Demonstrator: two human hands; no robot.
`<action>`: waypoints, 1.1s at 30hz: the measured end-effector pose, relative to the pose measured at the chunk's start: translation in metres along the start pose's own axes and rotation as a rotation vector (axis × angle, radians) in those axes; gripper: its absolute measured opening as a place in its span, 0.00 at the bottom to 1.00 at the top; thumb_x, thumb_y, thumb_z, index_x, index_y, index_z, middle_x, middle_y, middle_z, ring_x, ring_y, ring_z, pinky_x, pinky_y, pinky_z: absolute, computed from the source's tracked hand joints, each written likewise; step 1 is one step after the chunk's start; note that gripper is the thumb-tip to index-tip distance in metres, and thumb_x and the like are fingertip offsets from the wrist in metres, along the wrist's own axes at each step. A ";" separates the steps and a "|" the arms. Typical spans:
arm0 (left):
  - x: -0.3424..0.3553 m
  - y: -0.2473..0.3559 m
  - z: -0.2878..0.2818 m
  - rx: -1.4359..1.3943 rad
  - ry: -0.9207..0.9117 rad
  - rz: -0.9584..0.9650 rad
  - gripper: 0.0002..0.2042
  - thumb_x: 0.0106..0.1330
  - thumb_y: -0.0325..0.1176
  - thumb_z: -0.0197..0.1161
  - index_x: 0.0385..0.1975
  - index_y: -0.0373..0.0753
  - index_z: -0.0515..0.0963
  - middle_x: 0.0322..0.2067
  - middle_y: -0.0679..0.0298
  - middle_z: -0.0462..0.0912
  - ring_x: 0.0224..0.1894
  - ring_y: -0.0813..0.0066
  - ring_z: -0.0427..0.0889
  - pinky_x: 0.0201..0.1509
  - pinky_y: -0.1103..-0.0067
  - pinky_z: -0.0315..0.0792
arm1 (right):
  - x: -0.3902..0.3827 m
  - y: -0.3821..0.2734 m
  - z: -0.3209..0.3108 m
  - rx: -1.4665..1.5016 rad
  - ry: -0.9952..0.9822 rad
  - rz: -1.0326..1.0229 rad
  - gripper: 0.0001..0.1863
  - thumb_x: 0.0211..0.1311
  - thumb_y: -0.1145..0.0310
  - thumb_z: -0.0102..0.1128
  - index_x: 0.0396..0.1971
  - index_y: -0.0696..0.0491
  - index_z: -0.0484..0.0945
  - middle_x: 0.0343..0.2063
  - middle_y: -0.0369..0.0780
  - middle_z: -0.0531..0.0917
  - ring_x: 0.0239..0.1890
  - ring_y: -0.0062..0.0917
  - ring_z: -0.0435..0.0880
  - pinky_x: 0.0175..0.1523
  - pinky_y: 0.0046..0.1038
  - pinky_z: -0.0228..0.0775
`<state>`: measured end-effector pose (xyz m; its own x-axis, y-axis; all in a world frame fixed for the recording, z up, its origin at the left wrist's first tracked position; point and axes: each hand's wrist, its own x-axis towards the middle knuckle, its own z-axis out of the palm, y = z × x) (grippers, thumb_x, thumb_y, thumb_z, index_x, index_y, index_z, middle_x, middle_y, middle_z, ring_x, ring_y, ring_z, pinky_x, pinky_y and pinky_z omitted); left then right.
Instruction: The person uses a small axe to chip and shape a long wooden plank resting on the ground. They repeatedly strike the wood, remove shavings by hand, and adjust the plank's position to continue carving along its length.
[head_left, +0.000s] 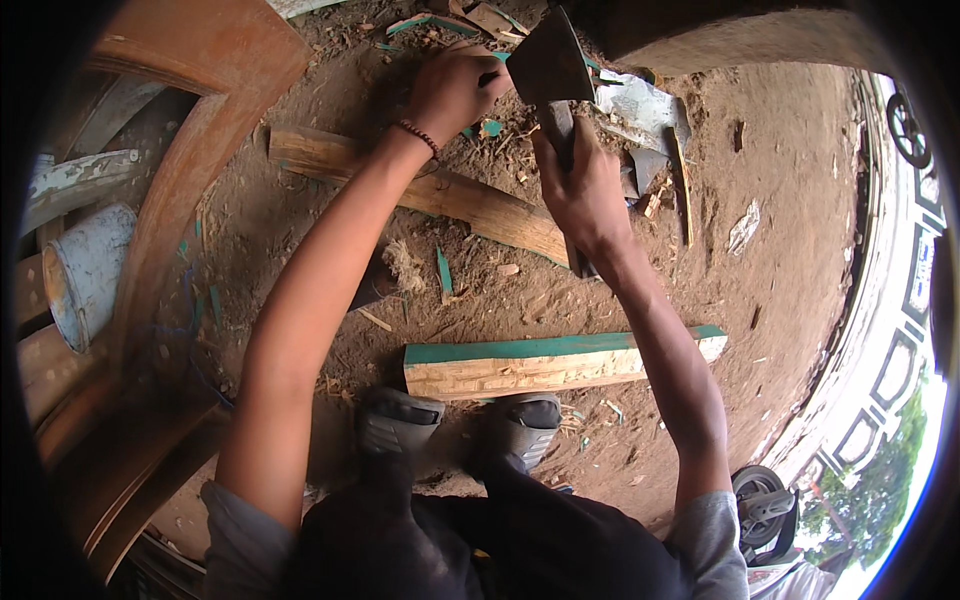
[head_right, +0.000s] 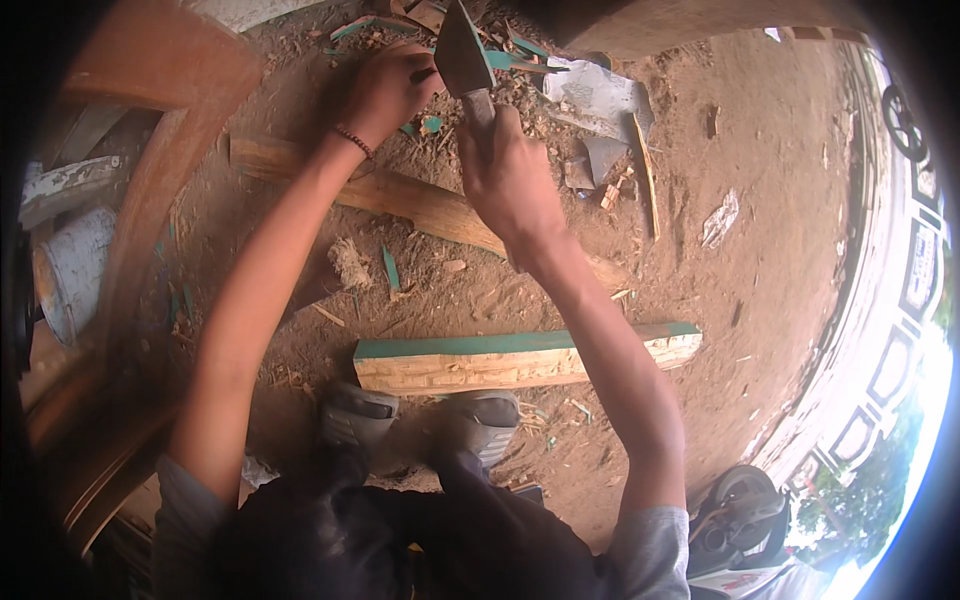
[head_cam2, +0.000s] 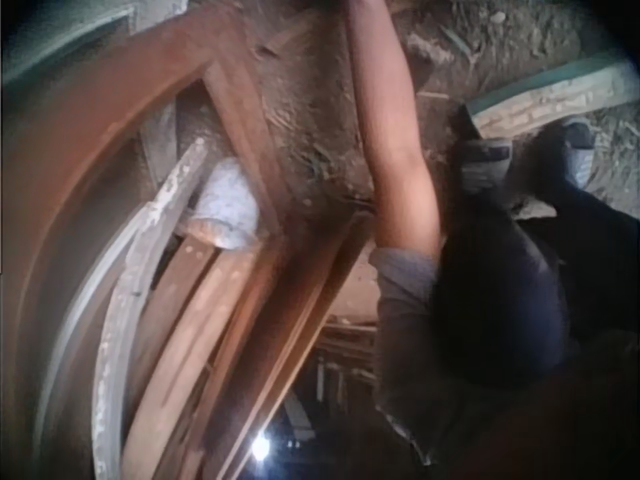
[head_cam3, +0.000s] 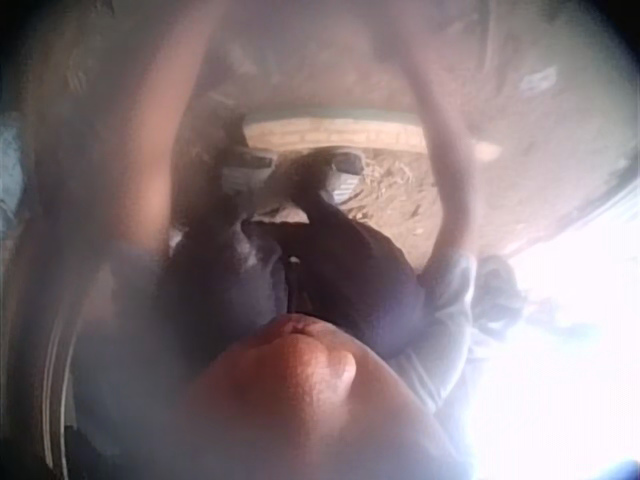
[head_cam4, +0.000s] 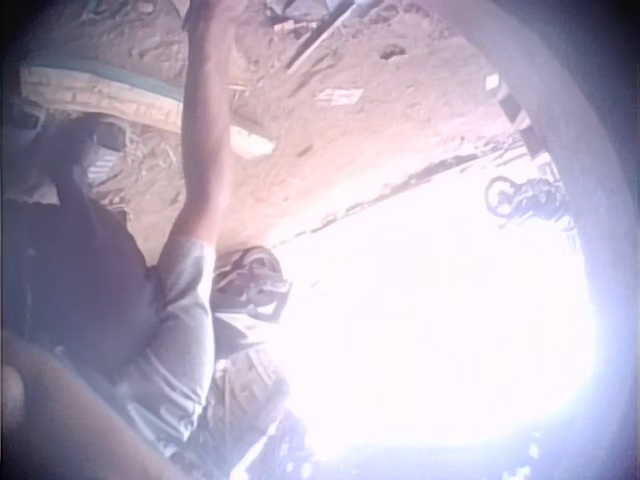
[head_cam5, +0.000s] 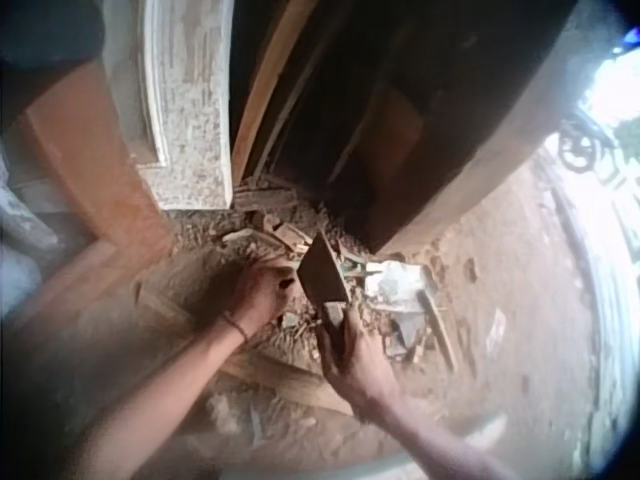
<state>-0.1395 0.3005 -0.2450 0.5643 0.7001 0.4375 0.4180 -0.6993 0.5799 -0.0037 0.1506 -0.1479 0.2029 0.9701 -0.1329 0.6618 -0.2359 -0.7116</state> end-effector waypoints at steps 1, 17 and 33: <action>0.001 0.001 -0.001 -0.017 -0.031 -0.035 0.04 0.57 0.33 0.65 0.26 0.42 0.83 0.29 0.61 0.83 0.37 0.60 0.82 0.44 0.67 0.75 | 0.001 0.000 0.000 -0.022 -0.006 0.019 0.16 0.69 0.63 0.54 0.35 0.63 0.67 0.24 0.59 0.81 0.28 0.55 0.83 0.33 0.47 0.74; -0.005 0.013 -0.009 0.020 0.065 -0.107 0.15 0.56 0.45 0.72 0.37 0.42 0.85 0.30 0.57 0.86 0.36 0.63 0.84 0.48 0.66 0.75 | 0.007 0.008 -0.023 0.039 0.060 0.109 0.19 0.71 0.55 0.54 0.35 0.59 0.70 0.16 0.38 0.77 0.16 0.20 0.78 0.21 0.26 0.69; -0.008 0.015 -0.009 0.114 -0.044 -0.229 0.13 0.52 0.44 0.74 0.28 0.42 0.86 0.26 0.56 0.84 0.32 0.59 0.84 0.40 0.67 0.77 | 0.015 -0.012 -0.018 0.011 0.000 0.050 0.16 0.69 0.63 0.54 0.36 0.63 0.68 0.25 0.58 0.82 0.28 0.52 0.84 0.33 0.45 0.73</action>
<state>-0.1440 0.2852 -0.2340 0.4750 0.8367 0.2725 0.6144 -0.5370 0.5781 0.0050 0.1672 -0.1288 0.2361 0.9571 -0.1683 0.6431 -0.2837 -0.7113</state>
